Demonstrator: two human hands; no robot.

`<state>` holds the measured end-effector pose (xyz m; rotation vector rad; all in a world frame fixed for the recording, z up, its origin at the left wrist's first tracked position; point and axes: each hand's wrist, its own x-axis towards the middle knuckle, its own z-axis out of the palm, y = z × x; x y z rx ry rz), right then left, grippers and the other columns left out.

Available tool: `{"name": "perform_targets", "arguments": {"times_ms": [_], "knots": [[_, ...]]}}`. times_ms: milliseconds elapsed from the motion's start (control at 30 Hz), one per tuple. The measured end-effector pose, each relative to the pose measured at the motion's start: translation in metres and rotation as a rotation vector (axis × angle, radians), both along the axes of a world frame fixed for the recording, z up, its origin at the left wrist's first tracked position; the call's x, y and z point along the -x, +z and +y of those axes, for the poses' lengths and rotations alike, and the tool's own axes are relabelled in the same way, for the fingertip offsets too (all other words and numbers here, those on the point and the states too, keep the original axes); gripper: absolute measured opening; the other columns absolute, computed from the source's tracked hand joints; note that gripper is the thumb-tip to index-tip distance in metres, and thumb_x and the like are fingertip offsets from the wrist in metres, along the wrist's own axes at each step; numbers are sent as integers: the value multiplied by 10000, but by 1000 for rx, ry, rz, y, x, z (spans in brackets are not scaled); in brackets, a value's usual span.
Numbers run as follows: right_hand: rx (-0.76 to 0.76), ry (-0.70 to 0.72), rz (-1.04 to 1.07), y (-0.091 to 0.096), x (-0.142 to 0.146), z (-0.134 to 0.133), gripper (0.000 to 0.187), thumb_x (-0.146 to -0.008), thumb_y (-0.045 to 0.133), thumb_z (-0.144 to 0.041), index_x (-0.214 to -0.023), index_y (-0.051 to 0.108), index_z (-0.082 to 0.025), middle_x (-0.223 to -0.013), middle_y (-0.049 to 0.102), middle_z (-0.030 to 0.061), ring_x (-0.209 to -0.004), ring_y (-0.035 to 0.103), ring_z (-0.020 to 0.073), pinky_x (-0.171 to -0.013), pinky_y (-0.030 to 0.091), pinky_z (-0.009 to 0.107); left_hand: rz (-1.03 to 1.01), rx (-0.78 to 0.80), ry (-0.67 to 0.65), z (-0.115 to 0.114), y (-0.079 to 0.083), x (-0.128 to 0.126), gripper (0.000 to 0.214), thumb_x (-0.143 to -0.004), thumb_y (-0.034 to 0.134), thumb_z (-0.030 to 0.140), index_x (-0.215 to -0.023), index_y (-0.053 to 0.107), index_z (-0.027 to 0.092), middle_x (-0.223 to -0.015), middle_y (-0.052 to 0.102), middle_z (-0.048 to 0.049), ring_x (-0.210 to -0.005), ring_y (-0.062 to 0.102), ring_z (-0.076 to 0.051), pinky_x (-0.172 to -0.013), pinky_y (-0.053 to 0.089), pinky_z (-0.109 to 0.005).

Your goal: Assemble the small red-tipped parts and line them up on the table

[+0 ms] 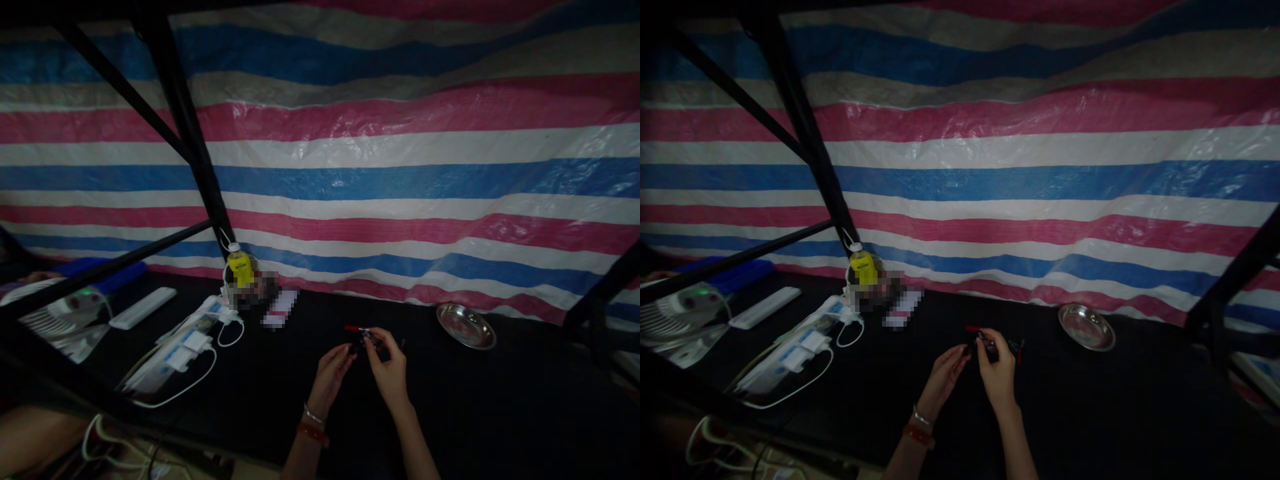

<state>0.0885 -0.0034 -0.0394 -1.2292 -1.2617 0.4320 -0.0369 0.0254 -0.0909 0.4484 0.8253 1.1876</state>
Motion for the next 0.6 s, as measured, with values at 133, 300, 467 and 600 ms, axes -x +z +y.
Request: {"name": "perform_targets", "arguments": {"times_ms": [133,300,467,600], "knots": [[2,14,10,-5,-6,2,300,-806,546,-366,-1039,624,-194,-931,661,77,-837,610,188,-710,490,308,-13,0,29,1,1,1,96,-697,687,46,-774,703,101,-831,708,-82,-700,677,-128,-659,537,-169],[40,6,-11,-15,-21,4,293,-780,573,-419,-965,669,-214,-870,658,68,-784,594,192,-704,483,330,47,5,64,3,2,5,121,-633,740,55,-737,702,102,-785,708,-83,-692,676,-148,-706,547,-229],[129,98,-70,-30,-46,6,285,-691,655,-486,-820,712,-238,-812,656,58,-780,598,217,-726,481,365,272,-137,17,13,1,18,258,-556,804,235,-761,718,104,-745,712,-87,-663,661,-158,-654,527,-246],[178,124,-121,-47,-59,9,304,-669,664,-525,-792,724,-254,-792,659,66,-784,593,234,-776,468,413,538,-324,-58,25,5,23,213,-542,785,268,-706,727,147,-705,713,-77,-665,644,-183,-622,501,-264]]}}
